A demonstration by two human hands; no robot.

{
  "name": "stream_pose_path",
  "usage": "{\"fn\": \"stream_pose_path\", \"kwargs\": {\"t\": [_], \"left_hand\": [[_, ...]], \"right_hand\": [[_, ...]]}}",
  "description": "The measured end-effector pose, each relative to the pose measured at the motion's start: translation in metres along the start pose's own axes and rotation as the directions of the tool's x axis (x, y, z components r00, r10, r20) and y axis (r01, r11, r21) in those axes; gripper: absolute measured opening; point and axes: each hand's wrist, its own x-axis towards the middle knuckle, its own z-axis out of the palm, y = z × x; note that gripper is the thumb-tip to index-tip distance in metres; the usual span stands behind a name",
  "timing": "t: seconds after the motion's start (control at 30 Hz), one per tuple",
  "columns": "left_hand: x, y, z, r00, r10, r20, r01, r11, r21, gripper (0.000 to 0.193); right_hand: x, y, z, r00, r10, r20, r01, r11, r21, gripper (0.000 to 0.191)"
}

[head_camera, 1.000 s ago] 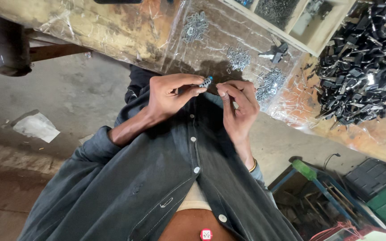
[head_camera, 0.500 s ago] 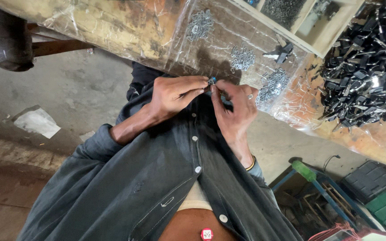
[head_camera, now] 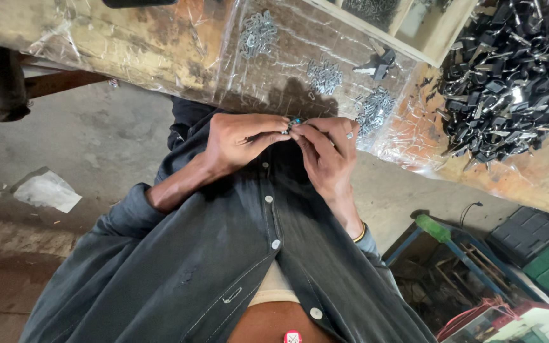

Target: The person sits at a workbench and assembles small metal components by hand, repeatedly picking parts from a compartment box and piles on the table, fitting them together, and setting finished pieces aside. The person works through the parts one at a time throughout the clip.

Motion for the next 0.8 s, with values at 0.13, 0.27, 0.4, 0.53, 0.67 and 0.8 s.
{"fn": "stream_pose_path", "kwargs": {"t": [0.13,0.27,0.4,0.53,0.67,0.8], "left_hand": [[0.002,-0.002,0.000,1.000,-0.007,-0.008,0.007,1.000,-0.024,0.022],[0.001,-0.003,-0.001,0.999,-0.037,-0.015,0.036,0.997,-0.069,0.023],[0.000,-0.004,-0.003,0.997,-0.071,-0.023,0.067,0.990,-0.124,0.023],[-0.001,-0.004,-0.002,0.992,-0.123,-0.021,0.119,0.982,-0.145,0.022],[-0.001,-0.006,-0.001,0.994,-0.103,-0.031,0.098,0.987,-0.124,0.021],[-0.003,-0.006,0.002,0.994,-0.097,-0.044,0.092,0.989,-0.115,0.022]], "right_hand": [[-0.003,0.000,-0.002,0.983,0.166,0.075,-0.176,0.972,0.156,0.023],[-0.010,0.003,-0.010,0.948,0.310,0.072,-0.318,0.936,0.148,0.029],[-0.012,0.018,-0.027,0.939,0.338,-0.071,-0.344,0.929,-0.138,0.030],[-0.013,0.022,-0.034,0.982,0.175,-0.070,-0.188,0.908,-0.373,0.036],[-0.016,0.004,-0.030,0.984,0.174,-0.030,-0.177,0.974,-0.142,0.031],[-0.012,-0.013,-0.011,0.983,0.181,-0.031,-0.178,0.982,0.062,0.021]]}}
